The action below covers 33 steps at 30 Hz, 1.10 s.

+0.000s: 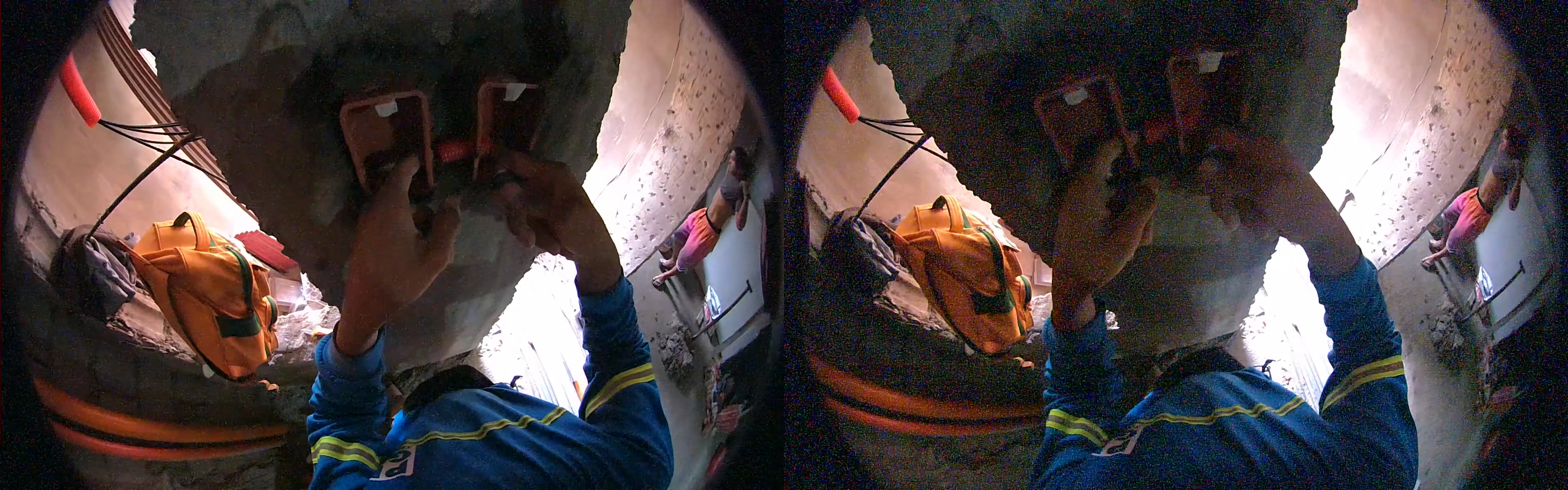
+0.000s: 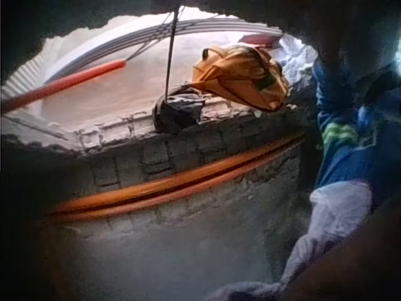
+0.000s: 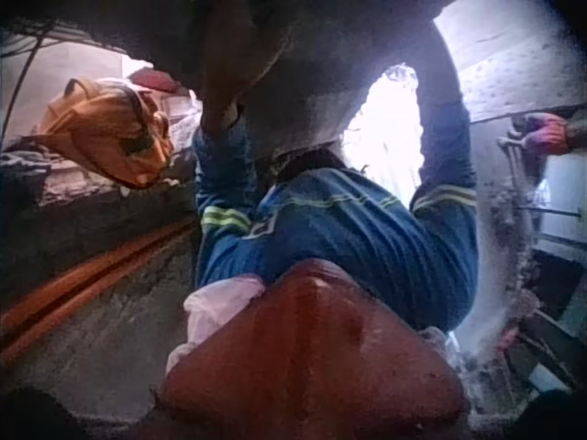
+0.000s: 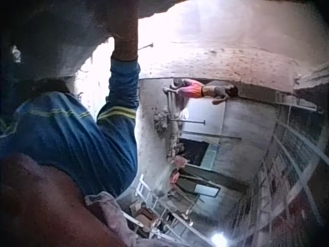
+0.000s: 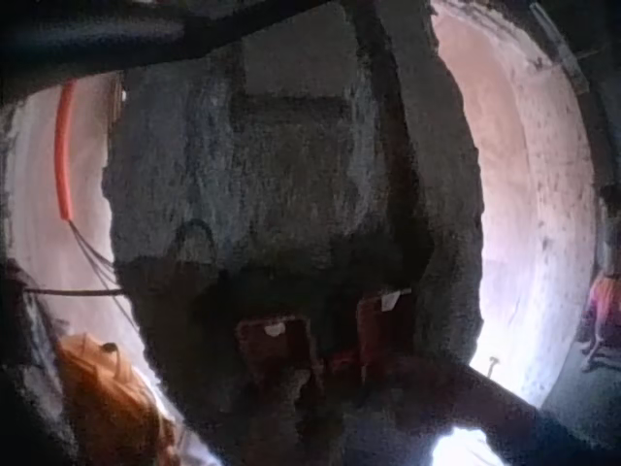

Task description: The person connects electrical junction boxes with a conduit pipe and fits them into a wall cutout by hand. Then, the person applies plaster to the wall using a trowel.

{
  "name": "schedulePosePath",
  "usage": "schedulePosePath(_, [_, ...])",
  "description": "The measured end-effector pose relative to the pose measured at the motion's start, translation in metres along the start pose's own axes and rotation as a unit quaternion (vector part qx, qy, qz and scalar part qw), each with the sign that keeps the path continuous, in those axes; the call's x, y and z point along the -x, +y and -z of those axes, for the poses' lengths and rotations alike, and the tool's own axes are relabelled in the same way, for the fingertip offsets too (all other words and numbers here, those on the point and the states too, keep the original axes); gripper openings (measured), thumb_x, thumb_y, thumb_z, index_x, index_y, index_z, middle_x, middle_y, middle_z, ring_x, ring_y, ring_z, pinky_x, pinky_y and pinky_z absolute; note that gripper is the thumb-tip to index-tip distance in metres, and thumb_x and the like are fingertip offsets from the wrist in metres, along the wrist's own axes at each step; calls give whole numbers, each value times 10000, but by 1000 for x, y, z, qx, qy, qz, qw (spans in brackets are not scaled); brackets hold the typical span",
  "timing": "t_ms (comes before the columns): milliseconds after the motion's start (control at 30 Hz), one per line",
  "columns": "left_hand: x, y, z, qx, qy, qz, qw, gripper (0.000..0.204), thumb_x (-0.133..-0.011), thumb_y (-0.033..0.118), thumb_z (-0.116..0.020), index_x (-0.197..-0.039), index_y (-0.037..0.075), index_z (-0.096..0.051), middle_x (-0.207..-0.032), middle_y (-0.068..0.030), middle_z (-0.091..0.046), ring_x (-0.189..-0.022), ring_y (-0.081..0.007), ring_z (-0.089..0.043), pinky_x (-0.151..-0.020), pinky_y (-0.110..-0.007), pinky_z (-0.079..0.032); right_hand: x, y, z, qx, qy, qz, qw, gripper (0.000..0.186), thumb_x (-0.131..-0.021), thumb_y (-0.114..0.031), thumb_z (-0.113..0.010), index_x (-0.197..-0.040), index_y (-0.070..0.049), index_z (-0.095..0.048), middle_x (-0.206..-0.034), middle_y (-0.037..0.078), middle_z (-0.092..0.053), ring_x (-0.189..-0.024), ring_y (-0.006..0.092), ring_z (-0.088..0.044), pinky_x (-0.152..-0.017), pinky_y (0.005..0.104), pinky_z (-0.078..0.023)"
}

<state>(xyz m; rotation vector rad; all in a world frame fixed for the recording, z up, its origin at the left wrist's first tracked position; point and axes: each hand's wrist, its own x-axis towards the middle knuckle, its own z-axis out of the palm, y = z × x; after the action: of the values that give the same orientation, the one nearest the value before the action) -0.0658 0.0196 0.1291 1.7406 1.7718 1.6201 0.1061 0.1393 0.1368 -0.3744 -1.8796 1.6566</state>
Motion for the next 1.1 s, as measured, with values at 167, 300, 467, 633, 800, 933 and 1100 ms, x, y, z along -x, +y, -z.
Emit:
schedulePosePath(167, [0, -2, -3, 72, 2, 74, 995, 383, -870, 127, -557, -1182, -49, -420, -738, -196, -607, -582, -254, -633, -530, -365, -491, -11, -21, -30, 606, 167, 234, 742, 311, -834, -54, -574, -1143, -75, -597, -821, 124, -659, -618, 240, -633, -515, 308, -500])
schedulePosePath(300, [-1, -16, -8, -41, 94, -58, 993, 328, -875, 107, -534, -1154, -30, -431, -685, -153, -583, -540, -238, -612, -498, -370, -484, -26, -14, -28, 654, 180, 326, 658, 271, -797, -51, -597, -1061, -90, -644, -944, 138, -659, -740, 306, -645, -596, 368, -530])
schedulePosePath(467, [1, -15, -20, 27, 67, 16, 997, 273, -879, 118, -532, -1107, -5, -447, -697, -130, -567, -519, -193, -586, -461, -347, -471, -27, 8, 11, 634, 118, 268, 715, 263, -808, -123, -594, -1063, -149, -652, -900, 126, -655, -745, 312, -644, -641, 399, -526])
schedulePosePath(633, [11, -11, -18, -6, 79, 28, 996, 268, -880, 119, -532, -1104, -2, -449, -696, -129, -566, -515, -188, -582, -456, -341, -467, -61, 26, -24, 629, 109, 242, 731, 227, -809, -270, -613, -832, -47, -651, -748, 163, -650, -673, 276, -655, -555, 404, -521])
schedulePosePath(800, [20, -8, -27, -32, 86, 32, 995, 264, -881, 120, -533, -1101, 1, -450, -695, -127, -565, -511, -183, -579, -451, -336, -463, -56, -16, -33, 537, 86, 198, 815, 209, -773, -237, -634, -839, -39, -640, -759, 153, -637, -699, 289, -644, -560, 393, -517])
schedulePosePath(933, [22, -2, -33, -30, 75, 28, 996, 260, -882, 121, -533, -1099, 3, -451, -694, -126, -564, -508, -178, -576, -447, -332, -461, -59, -12, -31, 499, 115, 180, 840, 204, -771, -224, -630, -862, -41, -637, -779, 153, -633, -721, 282, -638, -590, 391, -520])
schedulePosePath(1100, [24, -6, -24, -43, 85, 39, 995, 256, -882, 122, -533, -1096, 6, -452, -693, -124, -564, -505, -173, -572, -442, -327, -457, -68, 14, -33, 461, 160, 319, 812, 198, -771, -190, -616, -900, -41, -632, -830, 151, -632, -767, 266, -631, -658, 383, -523])
